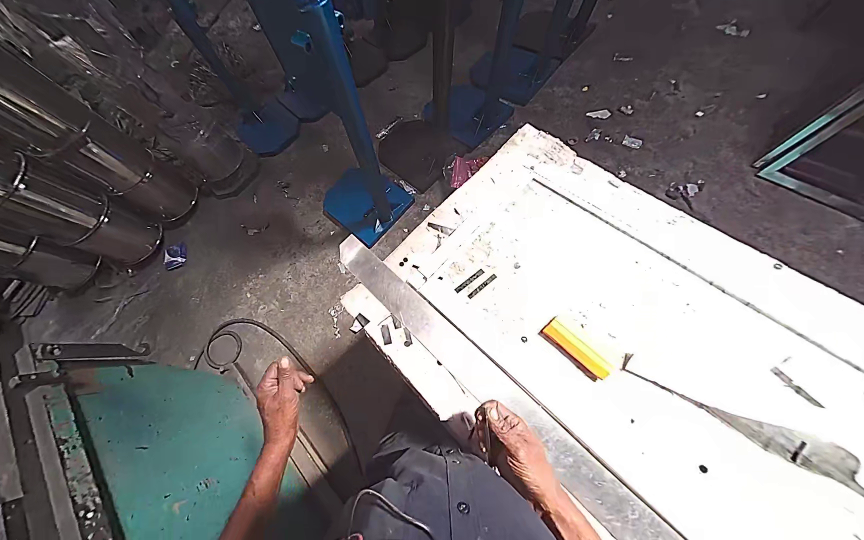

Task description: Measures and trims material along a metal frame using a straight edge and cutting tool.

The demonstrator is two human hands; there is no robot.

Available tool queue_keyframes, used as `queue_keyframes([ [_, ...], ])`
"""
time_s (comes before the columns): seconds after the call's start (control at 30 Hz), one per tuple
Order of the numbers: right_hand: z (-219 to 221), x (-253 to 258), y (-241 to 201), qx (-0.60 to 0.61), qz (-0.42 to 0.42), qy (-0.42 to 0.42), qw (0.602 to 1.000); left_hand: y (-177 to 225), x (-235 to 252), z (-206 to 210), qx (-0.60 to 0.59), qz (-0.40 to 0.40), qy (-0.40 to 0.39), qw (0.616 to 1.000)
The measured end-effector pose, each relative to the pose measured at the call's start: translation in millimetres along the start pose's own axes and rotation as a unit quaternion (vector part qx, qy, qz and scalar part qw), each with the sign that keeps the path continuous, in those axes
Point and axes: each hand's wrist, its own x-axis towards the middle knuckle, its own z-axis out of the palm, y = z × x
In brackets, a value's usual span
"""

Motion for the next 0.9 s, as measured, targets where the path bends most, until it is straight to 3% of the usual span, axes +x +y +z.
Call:
queue_keyframes([
  [0.1,1.3,5.2,-13.5,-0.066,0.02,0.047,0.997,-30.6,23.1,-18.5,0.151,-0.014,0.021,0.988],
  [0.2,-3.8,19.4,-36.2,-0.262,0.041,0.078,0.961,-55.4,46.7,-50.1,0.401,-0.03,-0.137,0.905],
  [0.27,-9.8,33.8,-50.4,-0.36,0.053,0.084,0.928,-68.5,57.1,-55.8,0.44,-0.052,-0.102,0.89],
  [0.37,-14.3,59.8,-72.1,-0.412,0.061,0.078,0.906,-73.8,67.9,-53.3,0.479,-0.055,-0.02,0.876],
  [0.43,-16.8,80.5,-84.8,-0.423,0.048,0.061,0.903,-75.7,72.3,-42.5,0.43,-0.011,0.016,0.903],
  [0.57,-19.6,133.3,-103.9,-0.465,-0.009,0.035,0.885,-59.6,73.0,12.1,0.259,0.075,0.041,0.962],
  [0.63,-16.7,163.1,-111.8,-0.499,-0.035,0.014,0.866,-39.2,67.2,47.2,0.217,0.139,-0.022,0.966],
  [0.77,-6.6,222.0,-122.7,-0.606,-0.07,-0.038,0.791,-7.2,53.2,128.4,0.227,0.23,-0.212,0.922],
  [0.9,6.8,264.0,-125.9,-0.672,-0.058,-0.074,0.734,2.4,50.3,191.2,0.25,0.309,-0.315,0.862],
])
